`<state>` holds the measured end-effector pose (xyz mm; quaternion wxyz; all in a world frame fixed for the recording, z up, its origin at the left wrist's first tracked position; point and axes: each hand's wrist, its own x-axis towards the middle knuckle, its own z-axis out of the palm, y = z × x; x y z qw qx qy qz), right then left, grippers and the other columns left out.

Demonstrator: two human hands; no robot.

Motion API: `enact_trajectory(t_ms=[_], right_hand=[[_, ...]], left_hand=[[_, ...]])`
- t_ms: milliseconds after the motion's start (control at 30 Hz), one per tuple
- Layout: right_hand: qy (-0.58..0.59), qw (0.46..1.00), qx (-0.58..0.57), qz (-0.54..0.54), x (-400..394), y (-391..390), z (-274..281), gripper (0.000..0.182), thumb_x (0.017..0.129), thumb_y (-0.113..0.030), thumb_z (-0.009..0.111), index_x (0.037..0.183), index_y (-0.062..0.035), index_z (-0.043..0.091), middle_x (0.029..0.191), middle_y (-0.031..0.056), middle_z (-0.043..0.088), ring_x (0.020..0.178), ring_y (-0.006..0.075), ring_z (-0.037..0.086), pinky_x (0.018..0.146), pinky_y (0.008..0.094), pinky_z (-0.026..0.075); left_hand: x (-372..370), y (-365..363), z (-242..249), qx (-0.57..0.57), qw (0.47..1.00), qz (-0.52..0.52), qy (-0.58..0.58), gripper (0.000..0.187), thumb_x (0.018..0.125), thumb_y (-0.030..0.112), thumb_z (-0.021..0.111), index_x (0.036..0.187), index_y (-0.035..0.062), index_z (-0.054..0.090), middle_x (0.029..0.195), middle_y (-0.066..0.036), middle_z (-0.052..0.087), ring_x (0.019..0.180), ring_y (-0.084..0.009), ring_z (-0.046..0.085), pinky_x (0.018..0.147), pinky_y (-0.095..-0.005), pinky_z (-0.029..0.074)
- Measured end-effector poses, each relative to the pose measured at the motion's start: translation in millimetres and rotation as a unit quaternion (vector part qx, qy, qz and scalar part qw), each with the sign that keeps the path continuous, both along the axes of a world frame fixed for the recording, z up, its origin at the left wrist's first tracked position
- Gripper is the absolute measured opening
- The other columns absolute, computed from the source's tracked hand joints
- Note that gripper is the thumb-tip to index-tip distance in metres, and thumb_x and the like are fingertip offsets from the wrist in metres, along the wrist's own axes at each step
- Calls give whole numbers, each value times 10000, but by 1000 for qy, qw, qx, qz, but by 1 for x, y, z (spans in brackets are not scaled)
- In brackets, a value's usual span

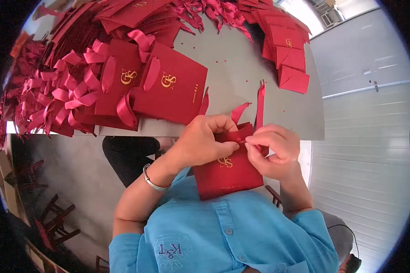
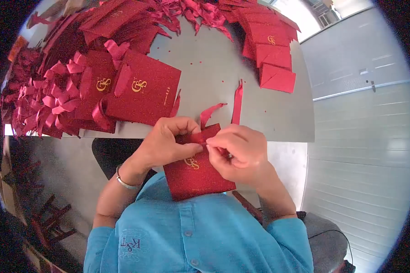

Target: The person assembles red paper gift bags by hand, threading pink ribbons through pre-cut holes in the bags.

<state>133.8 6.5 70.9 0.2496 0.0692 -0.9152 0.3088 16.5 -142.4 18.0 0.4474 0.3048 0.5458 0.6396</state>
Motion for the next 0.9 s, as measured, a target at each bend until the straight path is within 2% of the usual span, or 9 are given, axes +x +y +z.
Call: enact_trajectory(t_ms=[33,333,567,667,733,900], right_hand=[[15,999,33,-6,0,-1,-1,212,619,78,699,771,-56,636,696,66,612,516,170,567,447,259,431],[28,984,173,-17,-2,-8,2,225,574,67,687,741,-62,608,682,49,577,543,203,576,469,293,463],[23,976,216,-26,-2,-9,6,215,559,58,681,724,-55,601,687,49,571,548,211,580,484,302,477],[9,975,222,-24,-1,-11,9,199,568,55,676,711,-55,594,680,51,565,550,213,579,493,304,480],[-55,965,257,-17,0,-12,16,186,569,46,673,700,-54,588,688,53,562,570,217,582,518,308,490],[-106,948,300,-10,-2,-16,28,165,584,11,659,669,-61,537,684,55,520,593,217,571,522,323,482]], left_hand=[[0,0,-1,17,1000,-11,-21,119,757,-23,691,819,24,600,761,39,611,699,-12,551,602,-188,451],[-3,0,-2,22,998,-29,-58,138,766,-48,669,891,2,641,841,11,650,773,-33,579,674,-201,491],[-4,-1,2,-5,999,-30,-45,129,776,-47,643,899,-10,649,830,5,658,755,-38,582,666,-205,492],[-4,-1,1,4,998,-31,-53,132,780,-42,640,909,-16,652,829,-1,663,754,-38,584,663,-208,492],[-2,0,1,0,1000,-19,-23,142,779,-38,645,919,-18,653,840,-8,669,767,-39,588,669,-212,497],[1,3,-3,-8,1000,-10,13,143,783,-31,650,925,-19,650,843,-20,674,773,-47,596,676,-220,504]])
